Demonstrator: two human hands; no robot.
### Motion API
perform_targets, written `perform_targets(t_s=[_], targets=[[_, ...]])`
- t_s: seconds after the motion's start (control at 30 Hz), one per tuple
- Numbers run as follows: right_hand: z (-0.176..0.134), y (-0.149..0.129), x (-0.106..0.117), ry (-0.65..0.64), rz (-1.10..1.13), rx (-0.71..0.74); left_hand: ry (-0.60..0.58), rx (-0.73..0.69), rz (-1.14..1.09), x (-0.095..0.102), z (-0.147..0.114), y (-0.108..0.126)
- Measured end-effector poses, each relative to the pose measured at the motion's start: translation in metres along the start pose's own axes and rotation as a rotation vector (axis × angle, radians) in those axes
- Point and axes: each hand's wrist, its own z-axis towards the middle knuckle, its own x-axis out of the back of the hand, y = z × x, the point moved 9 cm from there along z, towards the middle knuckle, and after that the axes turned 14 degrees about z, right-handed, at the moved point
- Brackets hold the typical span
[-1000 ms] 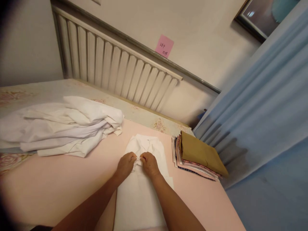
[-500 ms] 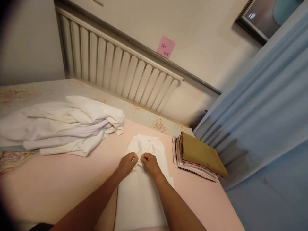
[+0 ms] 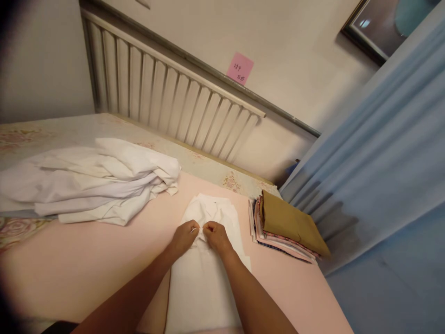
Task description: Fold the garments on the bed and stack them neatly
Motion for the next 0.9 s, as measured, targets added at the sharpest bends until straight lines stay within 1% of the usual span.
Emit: perform_targets(t_s=[0.27, 0.47, 0.7, 0.9], targets=[[0.001, -0.003, 0.005, 0.045, -0.109, 0.090, 0.015, 0.005, -0.008, 0.003, -0.002, 0.002], [0.002, -0.009, 0.007, 0.093, -0.215, 0.173, -0.005, 0.002, -0.014, 0.004, -0.005, 0.003], [0.006, -0.009, 0.017, 0.128, -0.271, 0.176, 0.007, 0.070, 0.070, 0.000, -0.003, -0.005], [0.010, -0.003, 0.025, 0.122, -0.287, 0.174, 0.010, 0.111, 0.104, -0.002, -0.001, -0.011]])
